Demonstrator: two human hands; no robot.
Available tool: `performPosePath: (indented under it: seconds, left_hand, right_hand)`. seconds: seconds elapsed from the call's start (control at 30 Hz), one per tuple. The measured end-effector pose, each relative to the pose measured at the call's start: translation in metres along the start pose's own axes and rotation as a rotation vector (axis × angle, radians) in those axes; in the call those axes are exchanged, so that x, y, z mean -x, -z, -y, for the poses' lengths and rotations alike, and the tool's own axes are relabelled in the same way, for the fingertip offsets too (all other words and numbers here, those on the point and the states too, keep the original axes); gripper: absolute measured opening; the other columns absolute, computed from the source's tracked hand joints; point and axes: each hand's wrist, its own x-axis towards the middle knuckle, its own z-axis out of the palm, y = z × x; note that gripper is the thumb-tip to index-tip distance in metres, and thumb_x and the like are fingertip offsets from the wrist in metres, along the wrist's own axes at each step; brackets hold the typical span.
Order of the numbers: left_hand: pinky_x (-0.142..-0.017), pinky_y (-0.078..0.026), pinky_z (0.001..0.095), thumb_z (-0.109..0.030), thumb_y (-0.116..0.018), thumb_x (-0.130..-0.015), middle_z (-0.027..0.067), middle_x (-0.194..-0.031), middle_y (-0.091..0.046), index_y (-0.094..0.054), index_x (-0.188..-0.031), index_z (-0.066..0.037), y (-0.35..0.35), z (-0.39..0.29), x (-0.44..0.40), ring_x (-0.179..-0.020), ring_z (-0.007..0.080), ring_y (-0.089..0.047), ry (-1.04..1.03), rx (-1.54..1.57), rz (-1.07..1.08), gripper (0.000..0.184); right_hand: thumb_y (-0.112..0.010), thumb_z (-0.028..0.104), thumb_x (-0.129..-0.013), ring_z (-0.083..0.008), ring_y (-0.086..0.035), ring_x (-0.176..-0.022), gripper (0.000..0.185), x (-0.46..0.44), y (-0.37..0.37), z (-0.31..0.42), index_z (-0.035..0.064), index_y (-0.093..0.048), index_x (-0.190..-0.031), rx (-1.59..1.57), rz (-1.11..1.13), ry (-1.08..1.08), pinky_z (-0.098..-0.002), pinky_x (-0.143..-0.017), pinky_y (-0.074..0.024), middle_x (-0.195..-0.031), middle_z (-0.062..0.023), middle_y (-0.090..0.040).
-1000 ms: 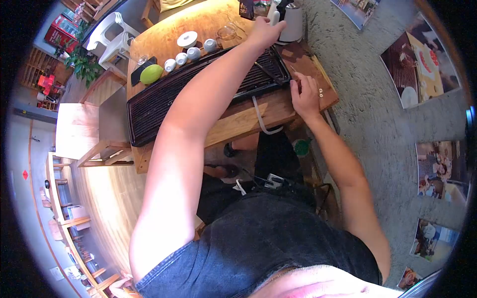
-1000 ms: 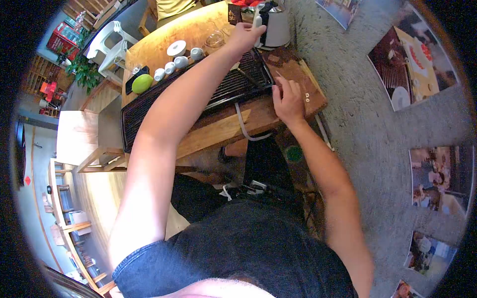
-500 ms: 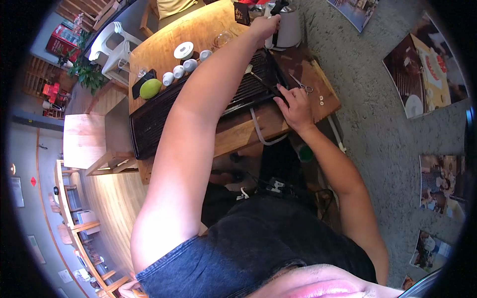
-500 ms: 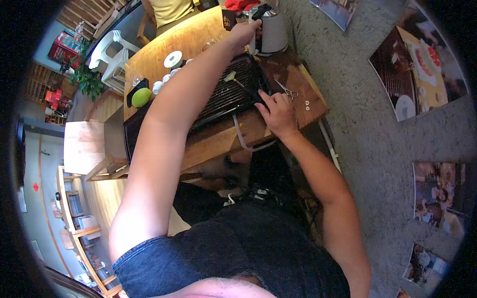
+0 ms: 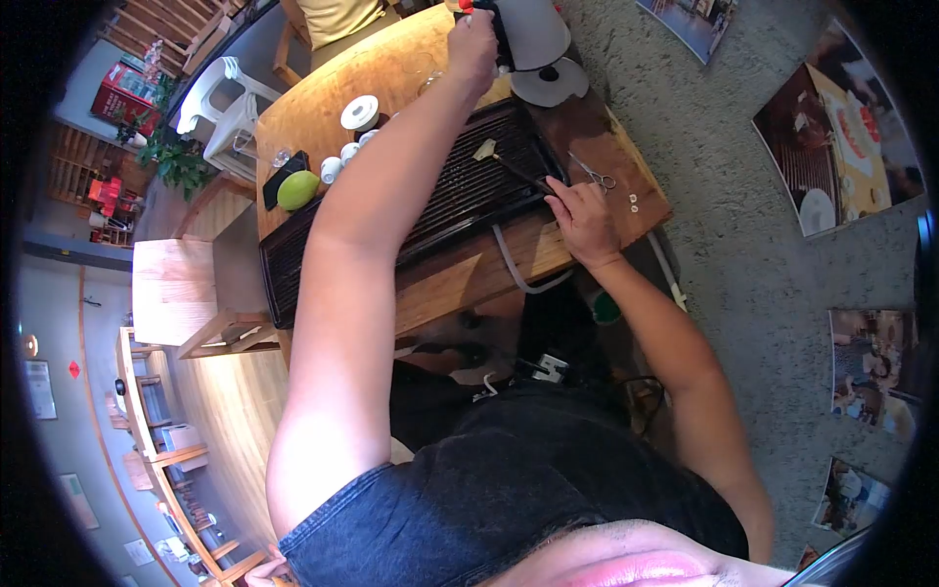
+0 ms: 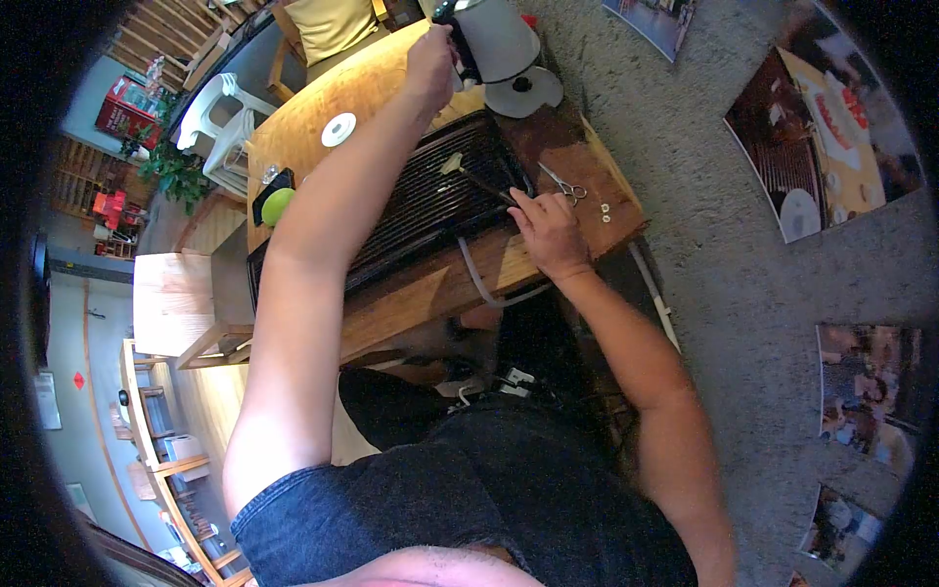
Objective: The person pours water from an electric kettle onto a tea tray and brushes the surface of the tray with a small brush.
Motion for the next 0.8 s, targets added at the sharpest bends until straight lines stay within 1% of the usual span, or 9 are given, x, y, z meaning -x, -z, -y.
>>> performPosePath:
  seconds: [0.13,0.23,0.27,0.33,0.4,0.47,0.53,0.67,0.8]
  left_hand:
    - [-0.068,-0.042,0.0316,-0.024,-0.061,-0.094,0.0015,-0.071,-0.050,-0.053,-0.079,-0.010,0.031,-0.046,0.002,-0.068,0.0157,-0.049,-0.015,0.050,0.008,0.022]
    - [-0.052,-0.033,0.0271,-0.026,-0.059,-0.091,-0.0071,-0.059,-0.040,-0.051,-0.074,-0.020,0.033,-0.115,0.051,-0.055,0.0095,-0.041,0.238,0.132,-0.174,0.020]
    - [-0.048,-0.032,0.0281,-0.026,-0.055,-0.093,-0.0075,-0.059,-0.043,-0.052,-0.075,-0.020,0.051,-0.120,0.047,-0.051,0.0087,-0.040,0.100,0.134,-0.188,0.019]
    - [-0.072,-0.042,0.0328,-0.026,-0.061,-0.095,0.0004,-0.071,-0.047,-0.051,-0.079,-0.012,0.107,-0.148,0.065,-0.071,0.0159,-0.048,0.041,-0.022,0.062,0.024]
    - [-0.076,-0.041,0.0339,-0.028,-0.060,-0.096,-0.0006,-0.070,-0.045,-0.050,-0.079,-0.013,0.134,-0.181,0.103,-0.074,0.0161,-0.047,0.040,-0.132,0.103,0.026]
    - [-0.067,-0.040,0.0301,-0.027,-0.059,-0.095,-0.0015,-0.067,-0.048,-0.051,-0.077,-0.011,0.157,-0.203,0.142,-0.067,0.0130,-0.047,0.049,-0.200,0.036,0.026]
    - [-0.073,-0.040,0.0299,-0.027,-0.060,-0.096,-0.0014,-0.069,-0.046,-0.050,-0.077,-0.011,0.188,-0.221,0.176,-0.071,0.0142,-0.047,0.127,-0.204,0.026,0.026]
    - [-0.070,-0.039,0.0300,-0.031,-0.053,-0.097,-0.0004,-0.069,-0.046,-0.049,-0.077,-0.011,0.241,-0.236,0.236,-0.068,0.0138,-0.045,0.212,-0.212,-0.075,0.029]
    - [-0.066,-0.038,0.0289,-0.037,-0.051,-0.100,-0.0015,-0.072,-0.046,-0.050,-0.087,-0.011,0.281,-0.248,0.275,-0.067,0.0128,-0.046,0.232,-0.260,-0.165,0.029]
  right_hand:
    - [-0.070,0.020,-0.092,-0.0300,-0.057,-0.082,0.031,0.002,-0.003,-0.001,0.0069,-0.070,-0.120,0.004,-0.012,0.015,-0.0411,-0.076,-0.0484,-0.085,-0.0105,-0.060]
    - [-0.069,0.019,-0.093,-0.0307,-0.057,-0.082,0.028,0.000,0.001,0.003,0.0064,-0.070,-0.119,-0.032,-0.015,-0.001,-0.0419,-0.077,-0.0487,-0.086,-0.0113,-0.060]
    - [-0.068,0.018,-0.094,-0.0315,-0.058,-0.083,0.027,-0.001,0.002,0.003,0.0065,-0.071,-0.118,-0.048,-0.010,-0.013,-0.0425,-0.078,-0.0489,-0.086,-0.0117,-0.060]
    - [-0.066,0.017,-0.095,-0.0335,-0.060,-0.087,0.026,0.000,0.000,0.000,0.0069,-0.071,-0.118,-0.047,-0.010,-0.006,-0.0434,-0.081,-0.0493,-0.089,-0.0129,-0.063]
    - [-0.066,0.018,-0.095,-0.0358,-0.061,-0.091,0.026,-0.001,0.004,0.005,0.0061,-0.070,-0.117,-0.111,-0.032,-0.072,-0.0445,-0.084,-0.0492,-0.093,-0.0145,-0.066]
    - [-0.066,0.018,-0.095,-0.0336,-0.064,-0.088,0.026,0.000,0.006,0.006,0.0063,-0.071,-0.117,-0.133,-0.039,-0.068,-0.0427,-0.081,-0.0512,-0.094,-0.0148,-0.068]
    - [-0.067,0.018,-0.095,-0.0288,-0.066,-0.081,0.027,0.002,0.007,0.008,0.0075,-0.072,-0.119,-0.236,-0.047,-0.330,-0.0392,-0.075,-0.0529,-0.089,-0.0139,-0.067]
    - [-0.063,0.013,-0.099,-0.0086,-0.066,-0.084,0.027,-0.002,0.001,0.004,0.0033,-0.069,-0.123,-0.462,-0.092,-0.413,-0.0259,-0.075,-0.0526,-0.096,-0.0042,-0.074]
    - [-0.061,0.013,-0.100,-0.0079,-0.066,-0.085,0.024,-0.022,0.010,0.006,0.0034,-0.070,-0.121,-0.581,-0.061,-0.479,-0.0236,-0.072,-0.0514,-0.097,-0.0024,-0.073]
